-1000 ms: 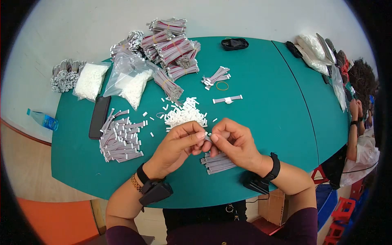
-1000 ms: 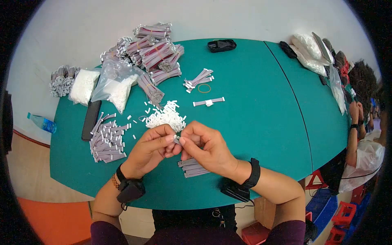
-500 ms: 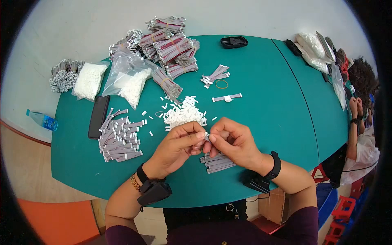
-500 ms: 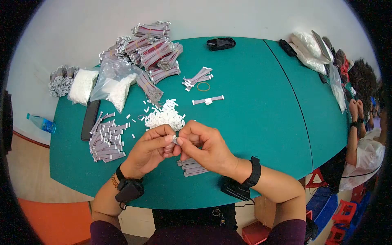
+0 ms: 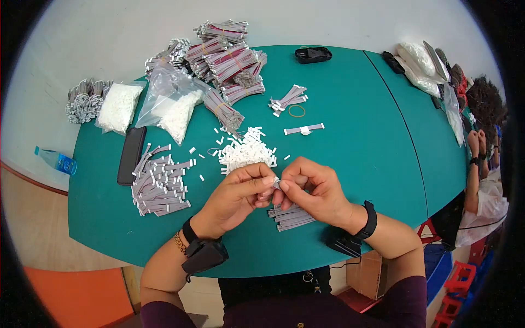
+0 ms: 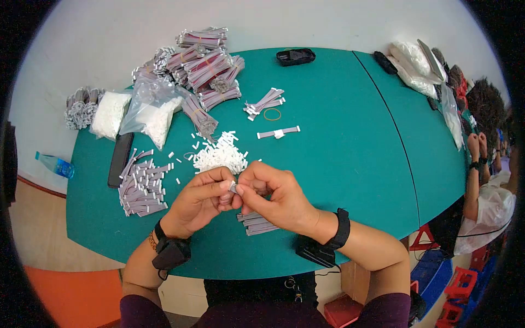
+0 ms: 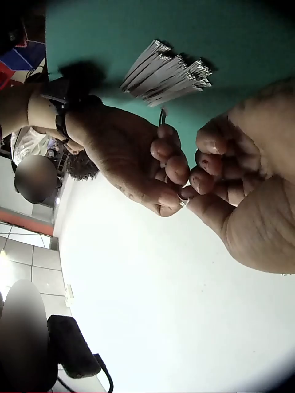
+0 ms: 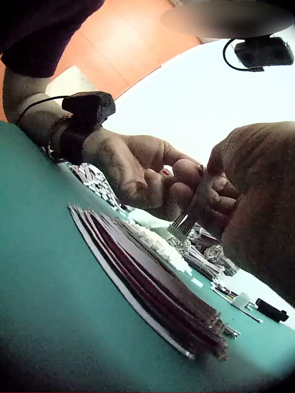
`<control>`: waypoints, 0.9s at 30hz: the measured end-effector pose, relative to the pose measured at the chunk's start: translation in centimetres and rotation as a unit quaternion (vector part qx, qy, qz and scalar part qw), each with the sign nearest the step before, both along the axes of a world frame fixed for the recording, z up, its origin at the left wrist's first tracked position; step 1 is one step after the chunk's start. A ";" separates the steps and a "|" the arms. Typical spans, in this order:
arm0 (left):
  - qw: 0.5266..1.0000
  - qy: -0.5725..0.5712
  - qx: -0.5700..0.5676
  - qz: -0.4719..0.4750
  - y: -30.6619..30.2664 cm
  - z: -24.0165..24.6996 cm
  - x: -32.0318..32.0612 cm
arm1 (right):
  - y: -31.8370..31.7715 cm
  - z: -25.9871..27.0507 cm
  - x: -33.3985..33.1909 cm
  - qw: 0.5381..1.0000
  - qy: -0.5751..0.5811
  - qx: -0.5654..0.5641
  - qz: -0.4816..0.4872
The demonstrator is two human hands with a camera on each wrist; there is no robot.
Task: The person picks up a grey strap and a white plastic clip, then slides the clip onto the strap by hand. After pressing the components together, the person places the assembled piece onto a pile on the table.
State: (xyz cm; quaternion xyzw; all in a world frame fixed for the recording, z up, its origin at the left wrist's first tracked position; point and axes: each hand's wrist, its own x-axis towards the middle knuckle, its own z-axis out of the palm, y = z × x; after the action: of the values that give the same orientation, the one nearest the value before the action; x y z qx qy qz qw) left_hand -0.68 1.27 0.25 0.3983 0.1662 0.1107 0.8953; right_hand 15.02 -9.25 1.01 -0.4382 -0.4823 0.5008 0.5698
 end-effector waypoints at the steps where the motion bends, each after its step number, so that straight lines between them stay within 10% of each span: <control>1: 1.000 0.000 -0.002 -0.001 0.0 -0.1 0.0 | 0.0 0.0 0.0 1.000 -0.002 0.000 0.001; 27: 1.000 -0.005 0.024 -0.003 0.0 -0.2 0.0 | -0.1 -0.1 -0.1 1.000 0.003 -0.002 -0.012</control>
State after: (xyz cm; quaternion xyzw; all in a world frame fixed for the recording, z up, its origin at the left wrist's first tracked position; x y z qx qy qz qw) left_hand -0.72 1.24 0.07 0.4199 0.1575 0.1140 0.8865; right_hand 14.95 -9.30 0.95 -0.4439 -0.4740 0.4959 0.5765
